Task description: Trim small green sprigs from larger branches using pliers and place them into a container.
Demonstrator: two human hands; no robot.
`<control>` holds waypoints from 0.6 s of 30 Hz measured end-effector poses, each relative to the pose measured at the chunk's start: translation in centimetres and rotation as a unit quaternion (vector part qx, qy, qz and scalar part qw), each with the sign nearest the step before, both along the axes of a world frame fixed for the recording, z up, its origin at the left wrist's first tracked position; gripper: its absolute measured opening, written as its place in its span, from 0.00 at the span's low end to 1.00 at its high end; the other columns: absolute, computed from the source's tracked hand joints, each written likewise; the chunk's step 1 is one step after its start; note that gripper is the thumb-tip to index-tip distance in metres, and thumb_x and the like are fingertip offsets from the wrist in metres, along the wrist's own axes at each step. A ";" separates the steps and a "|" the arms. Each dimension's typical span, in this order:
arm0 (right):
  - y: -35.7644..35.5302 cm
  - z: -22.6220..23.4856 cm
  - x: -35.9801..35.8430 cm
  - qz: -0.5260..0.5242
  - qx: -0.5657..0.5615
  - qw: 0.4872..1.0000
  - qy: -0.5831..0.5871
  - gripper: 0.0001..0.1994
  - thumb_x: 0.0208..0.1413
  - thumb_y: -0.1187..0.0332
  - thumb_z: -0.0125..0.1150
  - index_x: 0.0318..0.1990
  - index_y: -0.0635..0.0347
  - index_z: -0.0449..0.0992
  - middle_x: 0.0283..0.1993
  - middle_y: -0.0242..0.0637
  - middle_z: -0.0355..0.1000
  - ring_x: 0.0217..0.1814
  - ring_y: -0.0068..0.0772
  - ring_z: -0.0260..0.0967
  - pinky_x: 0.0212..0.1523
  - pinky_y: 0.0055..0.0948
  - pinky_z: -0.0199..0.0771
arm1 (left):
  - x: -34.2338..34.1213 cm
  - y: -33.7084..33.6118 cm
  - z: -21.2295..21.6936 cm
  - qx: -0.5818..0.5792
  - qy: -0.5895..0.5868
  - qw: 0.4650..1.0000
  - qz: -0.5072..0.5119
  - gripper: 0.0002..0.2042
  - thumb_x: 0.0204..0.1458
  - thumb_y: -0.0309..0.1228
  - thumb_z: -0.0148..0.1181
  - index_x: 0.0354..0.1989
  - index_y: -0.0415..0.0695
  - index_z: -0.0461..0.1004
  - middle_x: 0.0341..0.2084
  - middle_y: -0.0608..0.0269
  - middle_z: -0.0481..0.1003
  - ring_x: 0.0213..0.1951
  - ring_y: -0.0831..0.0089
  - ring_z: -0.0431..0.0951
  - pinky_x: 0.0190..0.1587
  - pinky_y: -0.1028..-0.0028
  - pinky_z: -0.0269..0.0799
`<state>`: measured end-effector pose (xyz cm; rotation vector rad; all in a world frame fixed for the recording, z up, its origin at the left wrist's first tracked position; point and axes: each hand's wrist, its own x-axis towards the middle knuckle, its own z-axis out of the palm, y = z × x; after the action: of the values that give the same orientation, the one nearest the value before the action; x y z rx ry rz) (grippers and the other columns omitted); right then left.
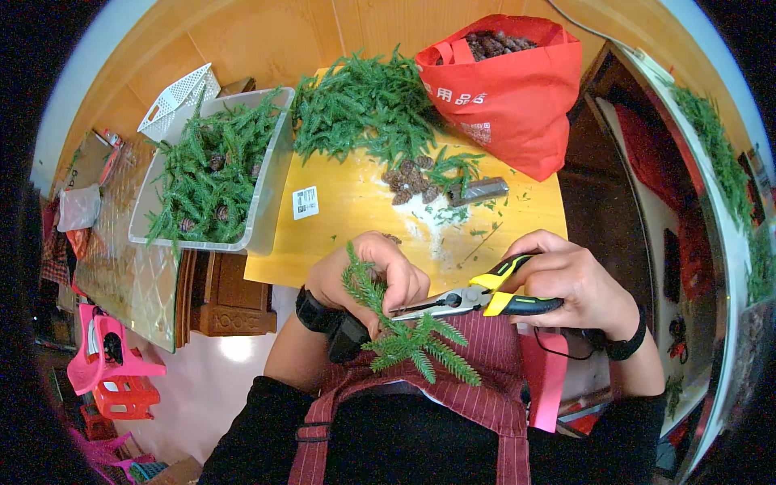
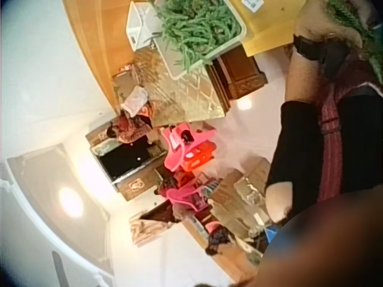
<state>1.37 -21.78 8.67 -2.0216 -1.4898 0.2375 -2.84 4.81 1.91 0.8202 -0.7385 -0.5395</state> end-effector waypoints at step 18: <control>-0.8 1.3 -0.3 -0.078 -0.021 0.994 -0.079 0.13 0.37 0.67 0.67 0.18 0.62 0.68 0.19 0.39 0.65 0.24 0.42 0.64 0.23 0.34 0.64 | -0.7 1.9 3.2 0.239 -0.087 0.941 0.222 0.10 0.34 0.22 0.68 0.25 0.38 0.73 0.26 0.62 0.73 0.32 0.74 0.72 0.35 0.77 0.66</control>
<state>1.12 -22.56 10.01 -2.2220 -1.4202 0.0472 -3.52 6.74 5.15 1.4597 -0.5605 -0.2361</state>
